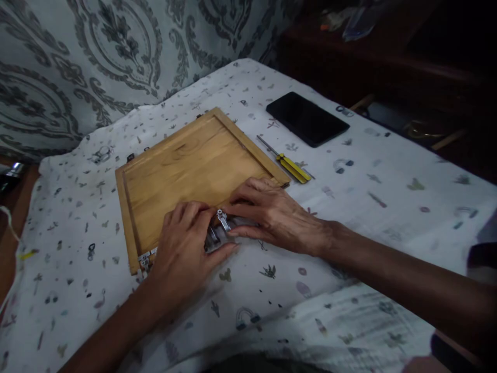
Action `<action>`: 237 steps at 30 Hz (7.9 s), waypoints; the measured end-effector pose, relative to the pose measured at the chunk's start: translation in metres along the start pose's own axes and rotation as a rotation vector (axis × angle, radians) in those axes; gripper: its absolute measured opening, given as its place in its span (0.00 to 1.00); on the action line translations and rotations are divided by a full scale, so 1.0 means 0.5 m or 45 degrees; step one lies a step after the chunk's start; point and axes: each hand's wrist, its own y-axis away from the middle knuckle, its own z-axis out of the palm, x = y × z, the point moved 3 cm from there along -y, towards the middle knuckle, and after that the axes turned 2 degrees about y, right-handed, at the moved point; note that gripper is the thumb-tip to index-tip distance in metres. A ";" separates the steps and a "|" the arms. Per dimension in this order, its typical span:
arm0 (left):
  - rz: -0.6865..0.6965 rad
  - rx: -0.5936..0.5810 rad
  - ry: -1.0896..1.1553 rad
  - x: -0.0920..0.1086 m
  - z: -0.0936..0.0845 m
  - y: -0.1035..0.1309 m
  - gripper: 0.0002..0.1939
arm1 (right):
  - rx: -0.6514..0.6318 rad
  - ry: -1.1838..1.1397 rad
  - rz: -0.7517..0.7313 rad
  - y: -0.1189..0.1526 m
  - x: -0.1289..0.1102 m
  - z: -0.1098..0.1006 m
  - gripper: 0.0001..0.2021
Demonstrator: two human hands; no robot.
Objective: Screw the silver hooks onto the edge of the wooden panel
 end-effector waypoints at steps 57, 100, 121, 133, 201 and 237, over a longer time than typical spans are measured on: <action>-0.081 0.087 0.075 -0.001 0.011 -0.013 0.18 | -0.060 0.520 0.732 0.078 0.092 -0.088 0.22; 0.006 0.160 0.156 -0.004 0.027 -0.004 0.18 | 0.762 -0.230 0.289 -0.081 -0.108 -0.070 0.08; 0.027 0.164 0.131 -0.003 0.026 -0.007 0.18 | 0.622 -0.110 0.358 -0.074 -0.102 -0.065 0.05; 0.036 0.193 0.113 -0.005 0.029 -0.005 0.18 | 0.693 -0.228 0.385 -0.080 -0.098 -0.064 0.06; -0.047 0.089 0.097 0.001 0.011 -0.015 0.20 | 0.283 -1.047 0.333 -0.147 -0.038 -0.089 0.15; -0.072 -0.017 0.099 0.004 0.004 -0.019 0.21 | 0.471 -1.144 0.396 -0.105 -0.006 -0.049 0.14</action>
